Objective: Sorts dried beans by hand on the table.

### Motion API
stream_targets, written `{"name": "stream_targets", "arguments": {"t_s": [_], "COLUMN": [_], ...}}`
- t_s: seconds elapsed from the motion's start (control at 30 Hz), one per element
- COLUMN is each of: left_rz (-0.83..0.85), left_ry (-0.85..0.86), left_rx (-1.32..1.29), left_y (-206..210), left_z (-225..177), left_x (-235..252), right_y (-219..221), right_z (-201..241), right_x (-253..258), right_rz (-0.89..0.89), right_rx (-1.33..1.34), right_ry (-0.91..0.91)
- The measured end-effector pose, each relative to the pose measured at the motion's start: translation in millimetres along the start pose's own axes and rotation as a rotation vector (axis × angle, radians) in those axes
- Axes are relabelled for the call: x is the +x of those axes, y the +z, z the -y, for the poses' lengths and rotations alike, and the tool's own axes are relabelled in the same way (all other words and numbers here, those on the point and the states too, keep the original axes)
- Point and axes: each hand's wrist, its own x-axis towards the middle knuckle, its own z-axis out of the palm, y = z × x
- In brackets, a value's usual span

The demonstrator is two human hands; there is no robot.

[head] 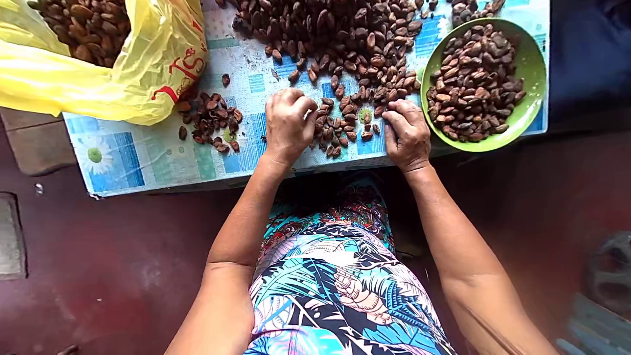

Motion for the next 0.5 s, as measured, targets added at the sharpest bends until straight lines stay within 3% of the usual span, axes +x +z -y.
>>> {"name": "stream_targets", "arguments": {"t_s": [0.27,0.4,0.5], "left_rz": [0.270,0.244,0.173], "left_ry": [-0.187,-0.141,-0.125], "left_rx": [0.138,0.123,-0.042], "left_y": [10.0,12.0,10.3], "left_z": [-29.4,-24.8,-11.3], "left_x": [32.9,34.8,32.2], "right_y": [1.3,1.0,1.7], "right_z": [0.0,0.1,-0.4], "right_x": [-0.6,0.3,0.0], "right_rz": [-0.011,-0.009,-0.015], "right_rx": [-0.002,0.000,0.000], "right_ry": [-0.001,-0.010,-0.008]}}
